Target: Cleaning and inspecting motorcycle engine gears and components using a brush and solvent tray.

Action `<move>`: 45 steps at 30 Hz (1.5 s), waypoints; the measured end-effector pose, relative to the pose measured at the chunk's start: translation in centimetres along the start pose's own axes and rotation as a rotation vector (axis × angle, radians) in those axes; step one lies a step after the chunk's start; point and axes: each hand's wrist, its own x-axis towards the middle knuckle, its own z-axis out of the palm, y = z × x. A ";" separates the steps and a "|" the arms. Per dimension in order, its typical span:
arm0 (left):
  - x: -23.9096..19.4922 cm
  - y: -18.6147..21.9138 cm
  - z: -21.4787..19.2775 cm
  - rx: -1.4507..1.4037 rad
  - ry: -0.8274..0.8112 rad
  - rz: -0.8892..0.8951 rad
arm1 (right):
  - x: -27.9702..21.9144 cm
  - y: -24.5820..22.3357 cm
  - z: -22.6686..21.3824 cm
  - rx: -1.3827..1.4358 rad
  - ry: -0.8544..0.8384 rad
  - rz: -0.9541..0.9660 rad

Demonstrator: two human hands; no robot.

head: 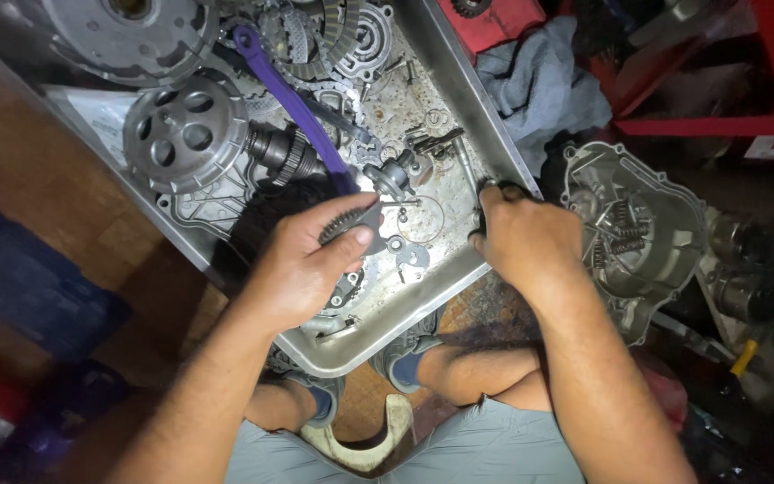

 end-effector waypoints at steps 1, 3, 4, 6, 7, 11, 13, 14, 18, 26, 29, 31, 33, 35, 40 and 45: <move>0.2 -0.9 0.2 0.025 0.020 0.078 | 0.5 0.4 1.0 0.054 0.048 0.004; 0.1 -0.5 0.4 0.035 0.013 0.076 | -0.1 0.2 0.0 0.097 0.036 0.004; 0.1 -0.2 0.5 0.043 0.010 0.074 | -0.4 0.0 -0.6 0.138 0.026 -0.001; -0.1 0.5 0.6 0.056 0.008 0.070 | -1.1 -0.2 -1.9 0.197 0.025 0.032; -0.2 0.8 0.6 0.066 0.008 0.065 | -1.4 -0.3 -2.6 0.254 0.023 0.062; -0.4 2.1 0.9 0.034 -0.009 0.039 | -2.4 -0.8 -3.0 0.588 0.005 0.090; -0.6 2.9 0.8 -0.003 -0.026 0.026 | -1.9 -1.0 -1.9 0.868 0.102 -0.122; -0.6 3.0 0.7 -0.002 -0.024 0.027 | -2.0 -1.2 -1.6 0.869 0.103 -0.125; -0.6 3.1 0.4 -0.042 0.049 0.040 | -1.7 -2.0 -0.1 0.713 0.029 -0.335; -0.7 3.1 0.3 -0.101 0.099 0.010 | 0.3 -3.8 1.6 0.332 0.209 -0.403; -0.7 3.0 -0.1 -0.140 0.101 0.009 | 0.3 -3.0 1.7 0.401 0.094 -0.354; -0.8 2.9 -0.4 -0.146 0.094 0.045 | -1.5 -2.1 -0.3 1.060 0.076 -0.426; -1.0 3.0 -0.7 -0.123 0.063 0.081 | -0.5 -1.2 0.4 1.147 0.121 -0.473; -0.8 2.3 -0.5 -0.095 0.026 0.119 | -0.5 -1.4 0.3 1.239 0.174 -0.517; -1.8 2.8 1.3 -0.409 -0.042 0.091 | -2.0 -2.6 -1.1 1.304 0.006 -0.669; -1.2 4.0 0.4 -0.471 0.046 -0.017 | -1.4 -3.3 0.0 0.996 -0.051 -0.512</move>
